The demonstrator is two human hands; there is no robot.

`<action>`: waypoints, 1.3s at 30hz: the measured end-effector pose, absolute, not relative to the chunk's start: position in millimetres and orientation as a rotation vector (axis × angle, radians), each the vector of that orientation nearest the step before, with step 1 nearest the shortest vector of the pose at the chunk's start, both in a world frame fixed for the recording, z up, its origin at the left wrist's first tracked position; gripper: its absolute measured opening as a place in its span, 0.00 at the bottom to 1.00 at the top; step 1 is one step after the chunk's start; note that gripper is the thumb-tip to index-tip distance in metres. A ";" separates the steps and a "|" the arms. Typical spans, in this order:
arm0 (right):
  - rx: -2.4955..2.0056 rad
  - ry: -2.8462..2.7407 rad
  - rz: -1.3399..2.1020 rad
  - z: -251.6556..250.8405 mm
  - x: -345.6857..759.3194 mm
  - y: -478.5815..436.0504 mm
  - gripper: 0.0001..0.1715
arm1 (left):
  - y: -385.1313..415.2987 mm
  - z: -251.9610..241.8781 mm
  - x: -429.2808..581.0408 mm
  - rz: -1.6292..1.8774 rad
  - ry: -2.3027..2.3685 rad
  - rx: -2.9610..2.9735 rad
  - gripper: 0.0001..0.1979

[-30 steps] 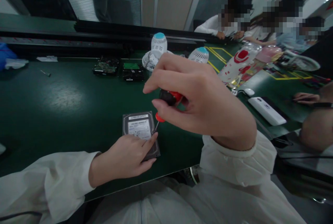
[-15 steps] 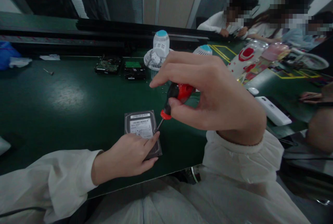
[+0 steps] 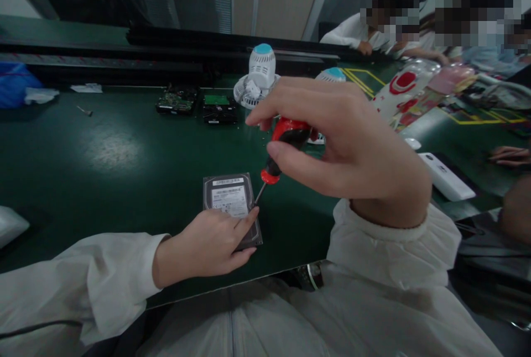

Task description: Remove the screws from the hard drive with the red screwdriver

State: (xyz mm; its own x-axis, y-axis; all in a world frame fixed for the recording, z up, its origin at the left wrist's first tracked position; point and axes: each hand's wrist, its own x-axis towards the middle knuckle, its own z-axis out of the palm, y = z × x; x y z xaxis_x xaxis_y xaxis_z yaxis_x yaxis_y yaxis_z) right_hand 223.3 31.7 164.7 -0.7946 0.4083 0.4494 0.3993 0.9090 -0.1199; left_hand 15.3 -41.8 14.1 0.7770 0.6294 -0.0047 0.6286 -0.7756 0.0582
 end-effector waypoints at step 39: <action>-0.469 -2.563 0.003 160.8 217.5 27.6 0.10 | -41.8 12.6 13.6 0.098 1.025 2.922 0.33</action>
